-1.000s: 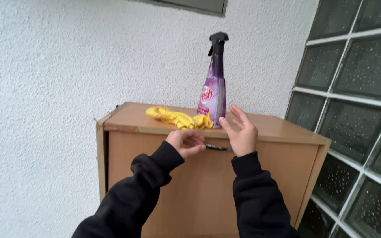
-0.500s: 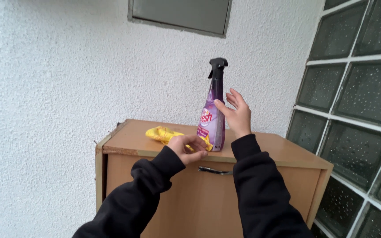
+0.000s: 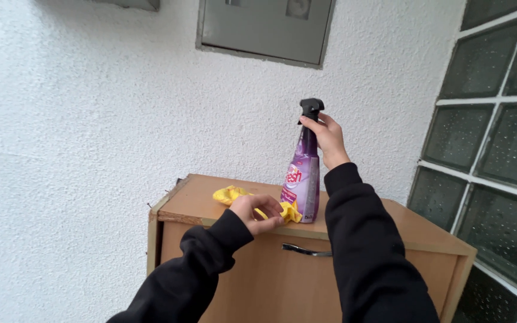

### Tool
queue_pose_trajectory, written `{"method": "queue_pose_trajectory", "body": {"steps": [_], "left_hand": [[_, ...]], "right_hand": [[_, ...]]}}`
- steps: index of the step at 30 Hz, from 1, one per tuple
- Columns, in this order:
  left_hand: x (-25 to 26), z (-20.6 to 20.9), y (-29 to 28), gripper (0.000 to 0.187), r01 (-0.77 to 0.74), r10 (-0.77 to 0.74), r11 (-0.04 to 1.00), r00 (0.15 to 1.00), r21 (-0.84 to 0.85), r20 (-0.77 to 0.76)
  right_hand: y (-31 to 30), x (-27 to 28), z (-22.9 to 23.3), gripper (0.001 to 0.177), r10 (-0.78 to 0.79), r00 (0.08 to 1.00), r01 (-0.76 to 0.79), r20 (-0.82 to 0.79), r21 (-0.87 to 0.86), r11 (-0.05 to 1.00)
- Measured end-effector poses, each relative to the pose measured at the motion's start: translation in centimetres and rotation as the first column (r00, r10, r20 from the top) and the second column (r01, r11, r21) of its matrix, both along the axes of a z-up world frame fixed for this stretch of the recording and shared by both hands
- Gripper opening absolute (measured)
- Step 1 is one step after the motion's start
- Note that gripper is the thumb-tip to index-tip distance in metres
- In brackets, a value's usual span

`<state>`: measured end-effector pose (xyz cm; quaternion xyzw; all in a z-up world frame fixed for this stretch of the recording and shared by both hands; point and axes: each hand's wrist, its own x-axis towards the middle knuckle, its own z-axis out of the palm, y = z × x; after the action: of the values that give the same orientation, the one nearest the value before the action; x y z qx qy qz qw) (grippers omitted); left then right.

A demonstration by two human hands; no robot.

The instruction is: The person sprays a cleaning solution into an open wooden drawer and wipes the interior surfaces with a yellow cloth. They then place the spray bottle on top of the cabinet and continue wiping the drawer's bottom and sides.

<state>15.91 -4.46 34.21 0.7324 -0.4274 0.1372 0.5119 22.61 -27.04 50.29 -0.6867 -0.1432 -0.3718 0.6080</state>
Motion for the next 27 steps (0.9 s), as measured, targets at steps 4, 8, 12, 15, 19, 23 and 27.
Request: {"method": "queue_pose_trajectory", "body": {"steps": [4, 8, 12, 15, 19, 23, 27], "left_hand": [[0.6, -0.2, 0.5, 0.028, -0.012, 0.012, 1.000, 1.000, 0.000, 0.003], [-0.1, -0.1, 1.2, 0.028, -0.017, 0.017, 1.000, 1.000, 0.017, -0.009], [-0.6, 0.2, 1.6, 0.027, -0.021, 0.021, 0.999, 1.000, 0.025, -0.008], [-1.2, 0.3, 1.5, 0.028, -0.026, 0.026, 1.000, 1.000, 0.017, 0.001], [-2.4, 0.9, 1.1, 0.029, 0.001, -0.001, 1.000, 1.000, 0.023, 0.010], [-4.2, 1.2, 0.5, 0.028, 0.013, -0.013, 1.000, 1.000, 0.007, 0.011], [-4.2, 0.2, -0.3, 0.025, 0.022, -0.022, 1.000, 0.999, -0.009, 0.025]], "right_hand": [[-0.7, 2.9, 0.6, 0.055, 0.116, 0.993, -0.113, -0.031, 0.083, 0.990], [1.1, 1.0, 0.6, 0.053, 0.192, 0.976, -0.185, -0.103, 0.076, 0.980], [1.7, 0.2, 1.0, 0.052, 0.199, 0.978, -0.197, -0.071, 0.031, 0.980], [2.1, -1.1, 1.1, 0.035, 0.143, 0.989, -0.143, 0.031, 0.022, 0.989], [3.1, -4.3, 1.5, 0.034, 0.106, 0.990, -0.108, 0.097, 0.009, 0.994], [3.8, -9.0, 2.1, 0.036, 0.066, 0.979, -0.074, 0.192, 0.034, 0.997], [4.6, -14.6, 1.5, 0.038, 0.049, 0.971, -0.061, 0.234, 0.044, 0.997]]}}
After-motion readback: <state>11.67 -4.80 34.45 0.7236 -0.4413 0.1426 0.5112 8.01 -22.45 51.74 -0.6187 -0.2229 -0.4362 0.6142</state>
